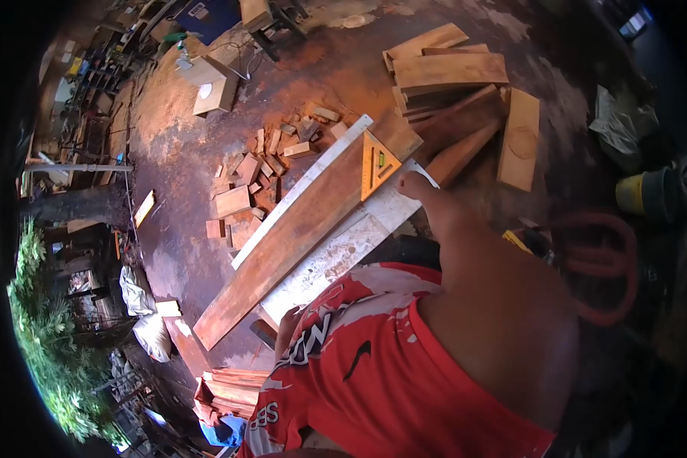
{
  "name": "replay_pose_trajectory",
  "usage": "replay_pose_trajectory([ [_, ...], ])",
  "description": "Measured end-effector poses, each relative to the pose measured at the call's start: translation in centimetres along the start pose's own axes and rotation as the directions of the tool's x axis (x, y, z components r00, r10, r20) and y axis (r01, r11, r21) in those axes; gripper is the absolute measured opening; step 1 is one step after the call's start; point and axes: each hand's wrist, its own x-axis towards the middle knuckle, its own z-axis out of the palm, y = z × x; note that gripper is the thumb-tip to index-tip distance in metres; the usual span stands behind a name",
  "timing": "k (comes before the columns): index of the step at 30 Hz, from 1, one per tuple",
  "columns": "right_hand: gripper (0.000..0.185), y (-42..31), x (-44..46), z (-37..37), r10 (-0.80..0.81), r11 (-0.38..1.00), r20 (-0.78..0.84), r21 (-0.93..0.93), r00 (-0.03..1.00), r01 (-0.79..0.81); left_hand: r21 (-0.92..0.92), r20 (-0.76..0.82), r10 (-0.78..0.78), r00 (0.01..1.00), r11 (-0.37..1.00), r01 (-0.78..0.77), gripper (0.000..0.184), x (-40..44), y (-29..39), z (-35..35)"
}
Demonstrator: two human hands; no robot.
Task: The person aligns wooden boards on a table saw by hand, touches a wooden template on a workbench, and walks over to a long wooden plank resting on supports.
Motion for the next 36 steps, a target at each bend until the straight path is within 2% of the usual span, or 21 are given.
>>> replay_pose_trajectory([
  [4, 0.024, 1.6, -0.4, -0.6, 0.148, 0.989, 0.049, 0.006, 0.988, -0.148, 0.052, -0.060, 0.000, 0.998, 0.999, 0.003, 0.046, -0.2, 3.4, -0.8],
  [6, 0.026, 1.2, 1.3, 0.3, 0.115, 0.989, -0.060, 0.096, 0.991, -0.109, 0.292, 0.001, 0.174, 0.985, 0.942, -0.166, 0.046, 1.5, 3.5, -0.7],
  [7, 0.022, -0.3, 2.8, 0.5, 0.134, 0.960, 0.053, 0.242, 0.990, -0.143, 0.367, 0.053, 0.265, 0.963, 0.891, -0.266, 0.046, 4.5, 0.0, 0.5],
  [8, 0.016, -1.3, 4.7, 2.7, -0.047, 0.830, 0.096, 0.558, 0.994, -0.014, 0.440, 0.107, 0.348, 0.931, 0.823, -0.358, 0.045, 6.9, -2.1, 1.5],
  [9, 0.013, -6.4, 6.5, 2.7, 0.018, 0.839, 0.288, 0.517, 0.957, -0.171, 0.516, 0.177, 0.444, 0.878, 0.718, -0.467, 0.046, 7.8, -1.2, 1.8],
  [10, 0.014, -10.3, 8.2, 3.7, -0.384, 0.623, 0.315, 0.782, 0.868, -0.008, 0.585, 0.261, 0.516, 0.816, 0.588, -0.559, 0.046, 8.5, 0.8, 2.3],
  [11, 0.015, -19.5, 6.2, 0.0, -0.405, 0.667, 0.441, 0.741, 0.801, -0.071, 0.493, 0.167, 0.338, 0.926, 0.785, -0.375, 0.045, 8.1, 4.4, 2.7],
  [12, 0.021, -26.4, 5.4, -2.5, -0.569, 0.805, 0.455, 0.477, 0.685, 0.352, 0.359, 0.119, 0.137, 0.983, 0.917, -0.171, 0.045, 7.1, 9.8, 2.6],
  [13, 0.026, -33.6, 3.2, -4.0, -0.780, 0.591, 0.459, 0.764, 0.425, 0.260, 0.379, 0.186, 0.179, 0.966, 0.894, -0.239, 0.046, 8.0, 12.7, 2.7],
  [15, 0.041, -45.4, -2.0, -7.9, -0.945, 0.268, 0.318, 0.889, -0.080, 0.371, 0.443, 0.335, 0.301, 0.893, 0.786, -0.431, 0.049, 10.7, 17.2, 3.5],
  [16, 0.048, -50.1, -5.3, -10.0, -0.958, 0.078, 0.157, 0.948, -0.239, 0.307, 0.419, 0.394, 0.375, 0.839, 0.739, -0.527, 0.046, 10.4, 20.6, 4.2],
  [17, 0.052, -53.8, -8.1, -11.3, -0.914, 0.037, 0.114, 0.979, -0.389, 0.200, 0.363, 0.442, 0.476, 0.760, 0.680, -0.637, 0.044, 8.9, 26.1, 4.3],
  [19, 0.060, -58.9, -12.7, -12.3, -0.791, 0.081, 0.086, 0.996, -0.606, 0.036, 0.145, 0.528, 0.718, 0.454, 0.450, -0.881, 0.040, 2.7, 38.7, 3.8],
  [20, 0.062, -60.6, -14.6, -13.3, -0.724, 0.054, 0.055, 0.998, -0.688, 0.023, -0.049, 0.558, 0.813, 0.166, 0.233, -0.971, 0.037, -3.2, 45.8, 2.6],
  [22, 0.065, -62.2, -17.1, -13.4, -0.666, 0.084, 0.027, 0.996, -0.745, -0.038, -0.621, 0.482, 0.676, -0.558, -0.186, -0.761, 0.034, -18.0, 59.3, -0.5],
  [24, 0.068, -62.6, -17.7, -13.1, -0.611, 0.130, 0.003, 0.987, -0.792, -0.096, -0.915, 0.305, 0.361, -0.881, -0.145, -0.376, 0.031, -27.5, 65.9, -1.6],
  [27, 0.073, -61.9, -16.2, -12.2, -0.591, 0.203, 0.191, 0.976, -0.784, 0.085, -0.908, 0.279, 0.394, -0.876, -0.189, -0.374, 0.029, -27.6, 65.1, -0.7],
  [32, 0.078, -61.2, -16.0, -11.5, -0.661, 0.153, 0.077, 0.988, -0.747, -0.034, -0.809, 0.477, 0.309, -0.822, -0.212, -0.549, 0.029, -28.4, 66.2, -2.8],
  [34, 0.080, -60.8, -16.8, -12.4, -0.723, 0.164, 0.037, 0.979, -0.690, -0.120, -0.828, 0.236, 0.319, -0.918, -0.429, -0.362, 0.031, -28.2, 65.8, -1.4],
  [35, 0.080, -60.6, -16.7, -12.5, -0.723, 0.164, 0.037, 0.979, -0.690, -0.119, -0.828, 0.236, 0.319, -0.918, -0.429, -0.362, 0.031, -27.9, 65.3, 0.2],
  [36, 0.080, -60.3, -16.3, -12.5, -0.694, 0.215, 0.097, 0.974, -0.714, -0.076, -0.666, 0.336, 0.299, -0.893, -0.595, -0.450, 0.031, -27.4, 64.6, 2.4],
])
